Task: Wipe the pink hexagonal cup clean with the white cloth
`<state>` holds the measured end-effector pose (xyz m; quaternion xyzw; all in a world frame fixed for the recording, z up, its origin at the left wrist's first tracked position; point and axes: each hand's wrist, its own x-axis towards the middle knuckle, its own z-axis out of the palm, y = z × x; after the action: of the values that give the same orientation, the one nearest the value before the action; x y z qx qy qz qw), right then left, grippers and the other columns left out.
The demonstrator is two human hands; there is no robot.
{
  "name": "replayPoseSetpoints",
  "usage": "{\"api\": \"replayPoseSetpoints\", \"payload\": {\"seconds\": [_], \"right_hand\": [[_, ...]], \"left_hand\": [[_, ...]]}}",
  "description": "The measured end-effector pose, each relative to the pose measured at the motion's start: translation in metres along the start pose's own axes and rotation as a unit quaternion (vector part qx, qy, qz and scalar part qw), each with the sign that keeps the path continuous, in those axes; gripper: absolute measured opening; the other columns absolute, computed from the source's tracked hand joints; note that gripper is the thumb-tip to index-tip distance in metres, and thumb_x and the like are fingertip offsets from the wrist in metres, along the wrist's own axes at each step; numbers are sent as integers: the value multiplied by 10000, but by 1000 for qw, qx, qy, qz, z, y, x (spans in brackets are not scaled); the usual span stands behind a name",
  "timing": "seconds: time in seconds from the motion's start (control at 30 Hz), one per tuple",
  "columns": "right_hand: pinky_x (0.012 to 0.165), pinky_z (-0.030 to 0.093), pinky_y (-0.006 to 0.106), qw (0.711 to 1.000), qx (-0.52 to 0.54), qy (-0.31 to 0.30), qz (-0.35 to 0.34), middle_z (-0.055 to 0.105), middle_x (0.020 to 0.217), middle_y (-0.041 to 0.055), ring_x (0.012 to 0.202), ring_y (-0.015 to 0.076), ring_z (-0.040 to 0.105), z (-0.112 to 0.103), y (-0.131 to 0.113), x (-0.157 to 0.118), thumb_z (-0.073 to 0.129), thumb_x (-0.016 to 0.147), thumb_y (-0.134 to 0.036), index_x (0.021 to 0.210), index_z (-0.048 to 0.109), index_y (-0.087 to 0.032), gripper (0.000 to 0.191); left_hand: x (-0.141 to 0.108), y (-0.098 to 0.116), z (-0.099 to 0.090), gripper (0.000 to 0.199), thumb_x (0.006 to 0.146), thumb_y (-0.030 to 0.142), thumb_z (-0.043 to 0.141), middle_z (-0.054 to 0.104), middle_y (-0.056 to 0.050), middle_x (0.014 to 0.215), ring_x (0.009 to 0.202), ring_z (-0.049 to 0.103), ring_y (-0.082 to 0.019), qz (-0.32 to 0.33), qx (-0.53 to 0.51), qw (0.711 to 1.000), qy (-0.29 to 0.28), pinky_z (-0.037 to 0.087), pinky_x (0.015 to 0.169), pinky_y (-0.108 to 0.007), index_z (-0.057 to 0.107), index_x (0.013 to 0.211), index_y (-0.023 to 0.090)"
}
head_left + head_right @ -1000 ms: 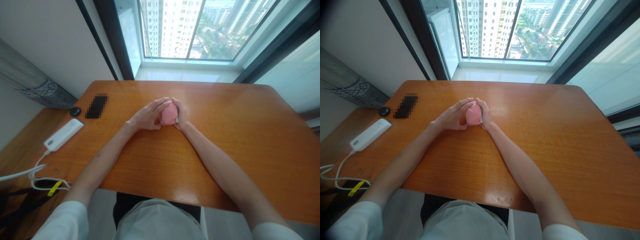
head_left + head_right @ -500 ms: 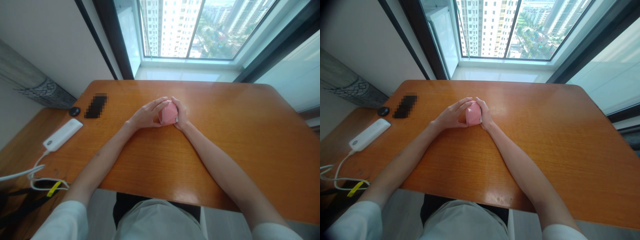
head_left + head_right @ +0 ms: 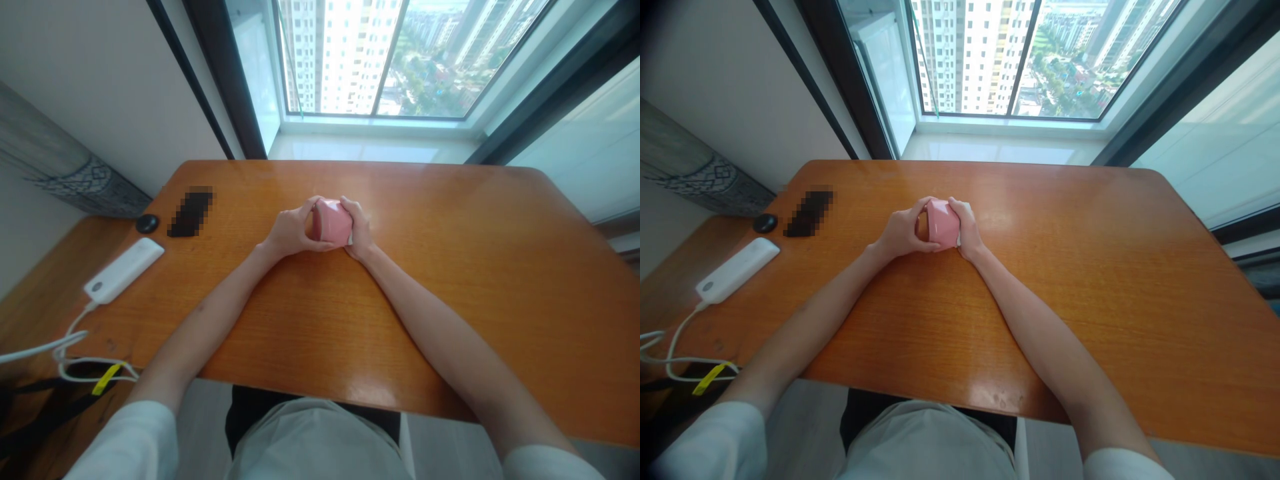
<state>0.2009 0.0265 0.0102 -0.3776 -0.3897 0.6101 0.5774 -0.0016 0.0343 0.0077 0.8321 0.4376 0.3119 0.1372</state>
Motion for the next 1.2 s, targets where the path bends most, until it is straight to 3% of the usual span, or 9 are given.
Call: {"api": "replayPoseSetpoints", "payload": {"seconds": [0.2, 0.37, 0.53, 0.77, 0.97, 1.07, 1.2], "right_hand": [[658, 486, 348, 1000, -2, -8, -11, 628, 741, -17, 706, 175, 552, 7, -2, -4, 839, 789, -965, 769, 654, -289, 701], [671, 488, 337, 999, -30, -14, -8, 631, 708, -28, 752, 189, 606, 3, 0, -1, 770, 765, -1045, 774, 631, -304, 753], [687, 498, 337, 998, -49, -13, -27, 648, 733, -22, 755, 182, 602, 1, 5, -1, 752, 822, -1011, 788, 665, -292, 725], [672, 485, 357, 987, -122, -16, -101, 634, 798, 4, 767, 195, 554, -1, 6, -13, 752, 967, -861, 815, 696, -281, 603], [639, 420, 355, 970, -193, -56, -140, 583, 738, 1, 725, 182, 515, 3, -4, -22, 735, 962, -880, 748, 635, -271, 653], [635, 410, 365, 961, -218, -80, -152, 554, 705, 2, 694, 181, 500, 4, -7, -26, 752, 953, -878, 718, 617, -269, 667], [664, 454, 387, 936, -270, -117, -194, 540, 666, 2, 674, 185, 482, 6, -8, -35, 802, 966, -783, 684, 586, -276, 619]], "left_hand": [[2, -9, 5, 1173, 795, 1012, 779, 728, 24, 720, 695, 752, -259, -6, -48, 999, -11, 477, 683, -325, 655, 1596, 164], [2, -8, 3, 1173, 823, 1023, 737, 730, 19, 700, 673, 728, -246, -12, -60, 998, -23, 467, 680, -320, 670, 1607, 153], [2, -10, 4, 1214, 833, 1059, 676, 763, -3, 738, 705, 750, -255, -15, -59, 998, -24, 483, 692, -321, 666, 1626, 139], [-1, -13, 4, 1211, 827, 1143, 549, 775, -37, 764, 678, 701, -234, 2, -70, 997, -8, 487, 682, -323, 753, 1479, 142], [-1, -14, 3, 1244, 848, 1197, 363, 690, -22, 674, 573, 550, -179, 18, -85, 996, -4, 394, 611, -312, 820, 1258, 115], [0, -13, 3, 1200, 856, 1200, 333, 741, -52, 736, 624, 602, -198, 17, -112, 994, -4, 445, 640, -325, 824, 1118, 136], [1, -13, 4, 986, 1069, 1002, 237, 824, -96, 927, 801, 721, -232, -24, -214, 977, -3, 589, 761, -357, 778, 1076, 177]]}}
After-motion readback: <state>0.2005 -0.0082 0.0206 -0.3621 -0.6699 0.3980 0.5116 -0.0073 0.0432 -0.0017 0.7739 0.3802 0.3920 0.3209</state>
